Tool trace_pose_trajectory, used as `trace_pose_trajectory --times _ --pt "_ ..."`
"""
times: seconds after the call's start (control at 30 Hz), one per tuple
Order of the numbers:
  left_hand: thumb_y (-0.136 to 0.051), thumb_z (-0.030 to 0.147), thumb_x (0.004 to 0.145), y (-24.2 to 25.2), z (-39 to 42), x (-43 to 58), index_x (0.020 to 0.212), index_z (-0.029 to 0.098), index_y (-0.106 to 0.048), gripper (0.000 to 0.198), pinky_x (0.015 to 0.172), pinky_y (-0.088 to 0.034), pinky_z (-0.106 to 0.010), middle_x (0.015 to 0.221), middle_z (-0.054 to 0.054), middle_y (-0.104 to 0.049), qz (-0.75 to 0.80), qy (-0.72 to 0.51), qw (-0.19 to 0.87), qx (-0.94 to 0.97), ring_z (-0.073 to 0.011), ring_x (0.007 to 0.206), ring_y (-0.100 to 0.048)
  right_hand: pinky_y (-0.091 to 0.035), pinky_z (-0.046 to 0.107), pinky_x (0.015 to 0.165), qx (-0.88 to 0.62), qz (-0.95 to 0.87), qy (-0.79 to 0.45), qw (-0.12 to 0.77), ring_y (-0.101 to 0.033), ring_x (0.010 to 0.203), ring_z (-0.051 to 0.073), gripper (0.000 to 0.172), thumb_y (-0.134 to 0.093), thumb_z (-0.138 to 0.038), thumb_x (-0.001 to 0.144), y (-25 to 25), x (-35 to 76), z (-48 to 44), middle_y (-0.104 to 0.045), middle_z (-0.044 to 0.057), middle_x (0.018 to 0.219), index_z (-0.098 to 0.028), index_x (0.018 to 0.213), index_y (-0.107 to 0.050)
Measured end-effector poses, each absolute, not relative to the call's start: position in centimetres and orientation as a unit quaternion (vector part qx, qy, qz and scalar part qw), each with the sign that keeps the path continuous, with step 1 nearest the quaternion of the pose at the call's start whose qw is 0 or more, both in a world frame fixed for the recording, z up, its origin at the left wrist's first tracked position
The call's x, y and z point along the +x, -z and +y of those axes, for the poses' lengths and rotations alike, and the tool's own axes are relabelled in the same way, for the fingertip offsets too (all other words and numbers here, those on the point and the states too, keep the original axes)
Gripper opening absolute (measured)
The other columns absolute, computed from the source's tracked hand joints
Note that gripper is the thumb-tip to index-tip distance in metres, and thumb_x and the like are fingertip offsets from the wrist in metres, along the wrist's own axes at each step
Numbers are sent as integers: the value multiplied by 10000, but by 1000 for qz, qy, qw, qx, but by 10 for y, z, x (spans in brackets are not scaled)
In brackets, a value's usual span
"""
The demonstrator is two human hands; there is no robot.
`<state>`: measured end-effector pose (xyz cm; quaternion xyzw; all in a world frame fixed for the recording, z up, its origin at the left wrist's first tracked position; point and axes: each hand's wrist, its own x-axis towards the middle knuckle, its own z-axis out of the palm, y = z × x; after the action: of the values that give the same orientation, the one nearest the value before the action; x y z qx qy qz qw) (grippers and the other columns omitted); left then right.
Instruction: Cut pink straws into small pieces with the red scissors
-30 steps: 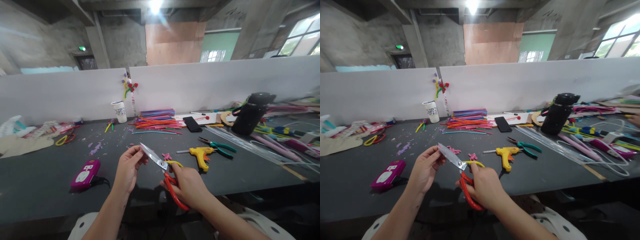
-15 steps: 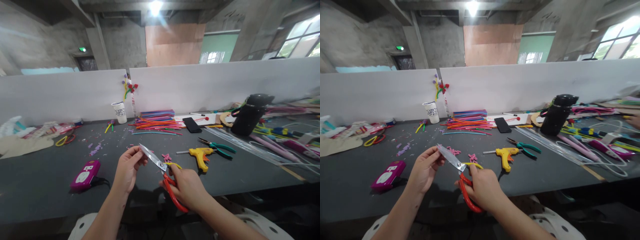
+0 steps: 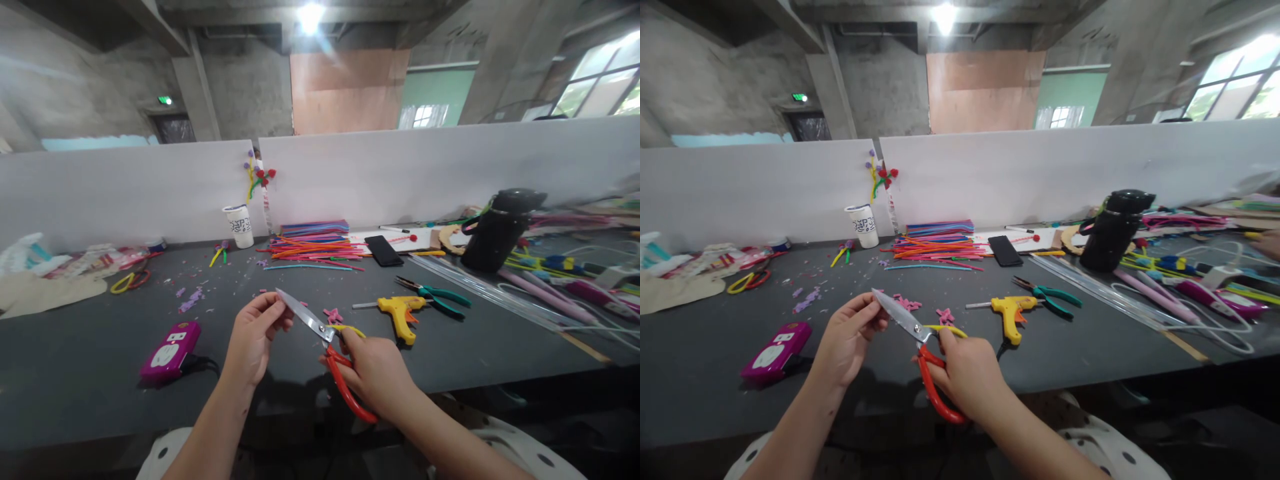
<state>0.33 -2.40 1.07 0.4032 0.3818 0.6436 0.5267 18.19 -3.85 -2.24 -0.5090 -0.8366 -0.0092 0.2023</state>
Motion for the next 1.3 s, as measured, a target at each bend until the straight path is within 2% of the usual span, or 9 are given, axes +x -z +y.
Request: trace_pose_trajectory --times 0.13,0.3,0.4,0.57,0.77,1.0,1.2,1.3 --pt "-610 209 656 -10 -24 4 695 140 -596 80 495 -396 -165 595 13 -592 384 -638 530 405 -63 511 -511 -190 234 441 -515 -823 -43 234 -497 466 143 309 -405 -488 771 22 184 -35 -533 -12 509 -196 702 -483" --pt "-614 239 654 -6 -27 13 685 141 -573 110 503 -393 -181 576 6 -582 380 -576 590 420 -69 492 -514 -263 194 415 -491 -745 -275 358 -404 424 86 261 -457 -438 739 18 181 -28 -448 -54 490 -199 633 -448" --pt "-597 247 671 -1 -30 23 671 132 -566 120 492 -384 -190 571 -10 -580 365 -497 649 446 -77 484 -516 -296 182 374 -458 -667 -417 415 -372 362 65 211 -482 -399 718 13 178 -23 -428 -73 461 -192 685 -465" --pt "-584 255 679 6 -34 33 678 120 -579 135 497 -391 -202 586 -24 -579 360 -423 684 474 -83 483 -512 -243 158 279 -435 -583 -540 423 -316 253 48 194 -479 -361 695 4 175 -19 -394 -105 367 -174 746 -481" --pt "-565 237 693 8 -33 33 687 122 -581 116 503 -394 -206 586 -19 -572 368 -403 680 489 -82 484 -504 -227 143 272 -415 -610 -543 402 -310 259 29 105 -479 -276 677 4 178 -20 -428 -102 406 -180 657 -442" --pt "-597 220 651 12 -30 36 700 120 -576 114 492 -388 -223 554 -1 -563 412 -436 596 534 -97 483 -497 -249 159 344 -474 -642 -459 390 -331 308 30 46 -443 -177 646 5 176 -19 -434 -93 430 -183 603 -426" --pt "-607 219 632 10 -30 37 677 118 -575 115 476 -382 -222 524 2 -572 435 -453 586 511 -97 459 -498 -293 179 416 -464 -679 -408 397 -374 397 61 140 -456 -301 712 11 177 -16 -435 -72 481 -187 635 -430" --pt "-628 229 616 6 -28 31 682 125 -578 133 486 -384 -213 539 5 -581 428 -512 587 459 -91 468 -509 -315 193 479 -470 -727 -327 380 -442 498 93 193 -489 -381 712 13 180 -18 -480 -48 570 -193 707 -448"
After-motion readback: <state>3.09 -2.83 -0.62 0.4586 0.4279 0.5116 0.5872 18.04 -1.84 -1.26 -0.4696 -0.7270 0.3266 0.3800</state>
